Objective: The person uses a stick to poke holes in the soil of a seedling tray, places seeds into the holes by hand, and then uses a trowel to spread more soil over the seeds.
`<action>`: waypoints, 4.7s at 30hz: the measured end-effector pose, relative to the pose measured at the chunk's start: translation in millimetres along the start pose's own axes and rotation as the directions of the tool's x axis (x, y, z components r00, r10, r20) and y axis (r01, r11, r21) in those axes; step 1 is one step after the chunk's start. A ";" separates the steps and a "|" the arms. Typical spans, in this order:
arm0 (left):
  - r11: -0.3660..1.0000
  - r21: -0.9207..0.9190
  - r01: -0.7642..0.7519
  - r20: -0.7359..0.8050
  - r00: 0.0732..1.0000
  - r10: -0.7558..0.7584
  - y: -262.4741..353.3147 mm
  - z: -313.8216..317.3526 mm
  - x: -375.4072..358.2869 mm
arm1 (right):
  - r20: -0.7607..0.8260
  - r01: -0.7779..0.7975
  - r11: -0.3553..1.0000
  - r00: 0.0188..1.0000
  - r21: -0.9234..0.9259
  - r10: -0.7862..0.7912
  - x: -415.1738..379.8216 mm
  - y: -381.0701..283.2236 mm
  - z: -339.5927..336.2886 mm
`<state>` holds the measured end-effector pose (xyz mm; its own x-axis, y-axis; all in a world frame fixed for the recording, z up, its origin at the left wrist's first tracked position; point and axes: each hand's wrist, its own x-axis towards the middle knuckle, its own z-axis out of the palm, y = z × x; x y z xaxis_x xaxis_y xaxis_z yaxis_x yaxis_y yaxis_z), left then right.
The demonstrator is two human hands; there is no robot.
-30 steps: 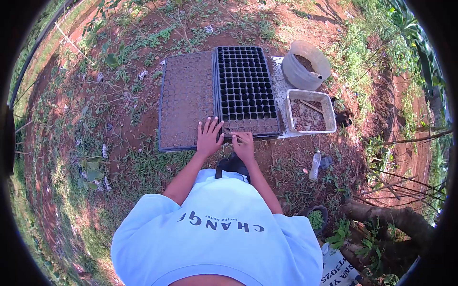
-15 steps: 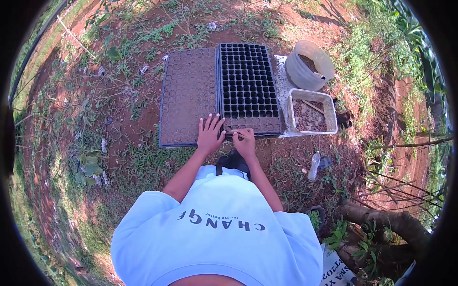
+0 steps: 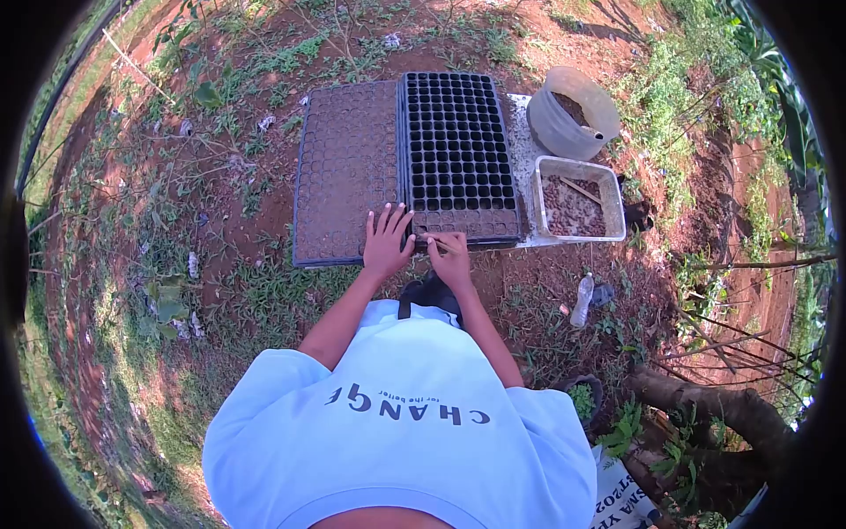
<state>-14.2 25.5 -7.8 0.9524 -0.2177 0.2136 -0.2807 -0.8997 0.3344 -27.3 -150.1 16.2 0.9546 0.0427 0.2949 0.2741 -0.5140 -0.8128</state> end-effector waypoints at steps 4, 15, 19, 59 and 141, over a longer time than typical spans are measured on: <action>1.000 0.018 0.006 0.028 1.000 -0.007 0.1 0.0 0.5 | 0.032 0.005 1.000 0.999 0.012 -0.005 -1.8 0.0 -1.1; 0.999 0.035 -0.006 0.023 1.000 0.005 -0.2 0.2 -1.0 | 0.098 0.028 1.000 0.995 0.005 -0.029 -3.3 -1.4 -3.6; 1.000 0.020 -0.010 0.018 1.000 0.010 -0.2 -0.6 -0.1 | 0.107 0.027 0.999 0.994 0.023 -0.030 -2.6 -1.4 -2.9; 0.999 -0.018 -0.029 0.041 0.999 0.030 -3.4 -2.8 -0.4 | 0.014 -0.028 0.999 0.999 -0.022 0.029 1.3 1.8 6.7; 0.999 -0.033 -0.008 0.023 1.000 0.009 -0.3 -4.7 0.5 | -0.058 0.076 0.993 0.995 -0.085 -0.081 8.4 8.6 3.5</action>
<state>-14.2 27.4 -3.5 0.9523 -0.2345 0.1955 -0.2924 -0.8847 0.3631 -16.5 -151.1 9.9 0.9210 0.0343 0.3880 0.3344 -0.5805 -0.7425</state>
